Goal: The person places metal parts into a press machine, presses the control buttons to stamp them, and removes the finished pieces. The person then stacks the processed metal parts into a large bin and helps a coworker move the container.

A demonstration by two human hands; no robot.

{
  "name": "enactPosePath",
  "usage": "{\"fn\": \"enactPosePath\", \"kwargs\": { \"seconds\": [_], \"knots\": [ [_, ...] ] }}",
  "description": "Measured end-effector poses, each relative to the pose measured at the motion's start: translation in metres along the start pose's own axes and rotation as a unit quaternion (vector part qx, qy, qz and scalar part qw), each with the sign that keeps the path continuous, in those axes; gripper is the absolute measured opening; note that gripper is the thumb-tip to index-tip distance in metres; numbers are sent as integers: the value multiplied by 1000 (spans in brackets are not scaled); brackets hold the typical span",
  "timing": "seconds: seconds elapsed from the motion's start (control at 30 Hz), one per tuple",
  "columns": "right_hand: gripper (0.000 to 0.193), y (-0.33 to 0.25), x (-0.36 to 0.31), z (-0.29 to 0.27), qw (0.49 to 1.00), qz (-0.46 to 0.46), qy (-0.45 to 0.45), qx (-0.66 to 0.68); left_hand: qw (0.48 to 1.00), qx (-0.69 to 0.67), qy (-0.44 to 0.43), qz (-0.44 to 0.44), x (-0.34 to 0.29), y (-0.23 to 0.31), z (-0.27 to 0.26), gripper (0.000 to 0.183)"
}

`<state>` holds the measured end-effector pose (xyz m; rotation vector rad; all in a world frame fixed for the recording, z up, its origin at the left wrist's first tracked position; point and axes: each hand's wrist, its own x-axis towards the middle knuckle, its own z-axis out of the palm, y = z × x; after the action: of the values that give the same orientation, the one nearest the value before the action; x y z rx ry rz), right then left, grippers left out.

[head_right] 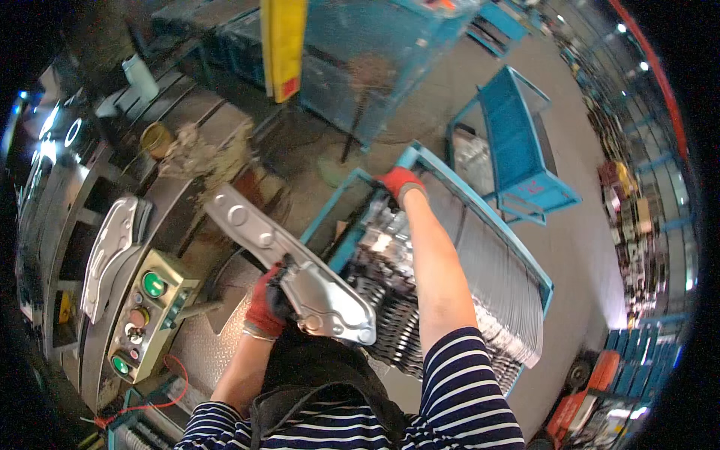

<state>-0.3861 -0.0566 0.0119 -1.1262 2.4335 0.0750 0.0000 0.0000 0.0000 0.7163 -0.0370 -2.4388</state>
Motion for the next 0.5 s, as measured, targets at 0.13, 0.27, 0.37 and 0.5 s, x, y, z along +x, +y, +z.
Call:
{"fn": "enactPosePath", "kwargs": {
  "seconds": [0.13, 0.27, 0.37, 0.5],
  "knots": [
    [54, 8, 20, 22, 997, 60, 40, -28, 998, 19, 55, -16, 24, 25, -17, 26],
    [45, 2, 8, -43, 993, 75, 47, -78, 998, 10, 57, -10, 26, 38, -19, 28],
    [16, -14, -28, -151, 994, 23, -77, -72, 998, -8, 42, -38, 30, 41, -18, 29],
    [40, -36, -147, -244, 997, -2, 28, -68, 997, 10, 32, -69, 26, 36, 0, 31]
  ]
}}
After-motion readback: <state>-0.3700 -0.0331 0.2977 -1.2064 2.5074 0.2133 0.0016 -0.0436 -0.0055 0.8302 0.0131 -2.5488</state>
